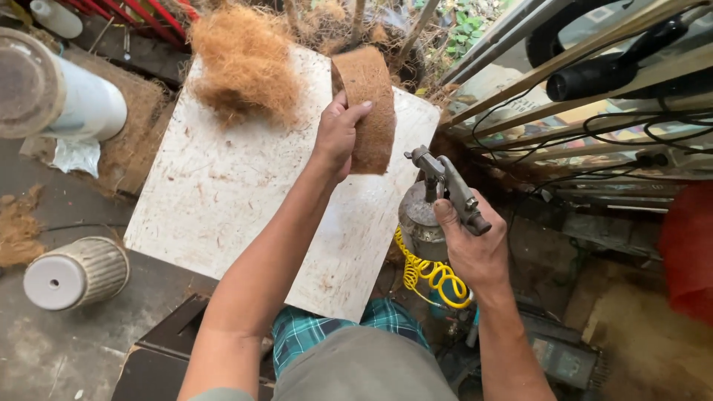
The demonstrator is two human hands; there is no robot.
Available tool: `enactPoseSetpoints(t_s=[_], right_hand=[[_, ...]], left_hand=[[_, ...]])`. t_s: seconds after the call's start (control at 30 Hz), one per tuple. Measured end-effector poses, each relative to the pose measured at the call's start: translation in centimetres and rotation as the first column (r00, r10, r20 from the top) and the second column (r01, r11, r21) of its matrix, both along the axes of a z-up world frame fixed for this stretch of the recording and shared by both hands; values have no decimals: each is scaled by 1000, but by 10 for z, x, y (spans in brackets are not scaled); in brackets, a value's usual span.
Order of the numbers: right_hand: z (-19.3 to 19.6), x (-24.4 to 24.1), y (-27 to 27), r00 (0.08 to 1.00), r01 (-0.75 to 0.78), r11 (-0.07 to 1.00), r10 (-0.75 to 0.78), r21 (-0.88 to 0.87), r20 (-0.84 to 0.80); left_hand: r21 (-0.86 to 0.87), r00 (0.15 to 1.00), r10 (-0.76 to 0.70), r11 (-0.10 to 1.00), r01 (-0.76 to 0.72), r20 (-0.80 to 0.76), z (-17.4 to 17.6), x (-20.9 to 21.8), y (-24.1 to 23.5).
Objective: The person sprays a coconut shell bowl with a spray gun, then uses a hair dryer to dry the surface. The person repeats the process on a second coconut shell, spraying and drying each side.
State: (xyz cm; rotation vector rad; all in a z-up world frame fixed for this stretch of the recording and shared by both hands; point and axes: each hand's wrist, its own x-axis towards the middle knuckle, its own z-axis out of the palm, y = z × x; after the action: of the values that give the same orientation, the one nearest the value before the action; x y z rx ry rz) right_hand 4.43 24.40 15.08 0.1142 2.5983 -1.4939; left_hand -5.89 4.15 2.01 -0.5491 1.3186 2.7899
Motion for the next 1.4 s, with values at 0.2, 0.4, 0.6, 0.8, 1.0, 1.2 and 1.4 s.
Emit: enactPoseSetpoints(t_s=[0.2, 0.4, 0.6, 0.8, 1.0, 1.2, 1.4], right_hand=[[-3, -15, 3, 998, 47, 999, -47, 5, 43], [6, -36, -4, 998, 30, 999, -32, 27, 63], [1, -53, -5, 996, 23, 1000, -24, 11, 82], [-7, -60, -4, 995, 7, 1000, -8, 16, 98], [-24, -60, 1, 989, 16, 1000, -17, 7, 145], [-25, -59, -1, 987, 7, 1000, -7, 1, 161], [-20, -61, -6, 986, 2, 1000, 0, -7, 168]], left_hand=[[-111, 999, -31, 993, 27, -33, 4, -10, 5], [-145, 995, -51, 989, 39, -86, 3, -13, 3], [-156, 996, -68, 986, 58, -60, -2, -15, -1], [-97, 999, -6, 995, 3, -31, -11, -21, -4], [-85, 999, -32, 996, 34, 23, -39, -26, -8], [-101, 1000, 20, 995, -22, -21, -4, -18, -9], [-60, 999, 38, 997, -38, -14, -16, -19, -6]])
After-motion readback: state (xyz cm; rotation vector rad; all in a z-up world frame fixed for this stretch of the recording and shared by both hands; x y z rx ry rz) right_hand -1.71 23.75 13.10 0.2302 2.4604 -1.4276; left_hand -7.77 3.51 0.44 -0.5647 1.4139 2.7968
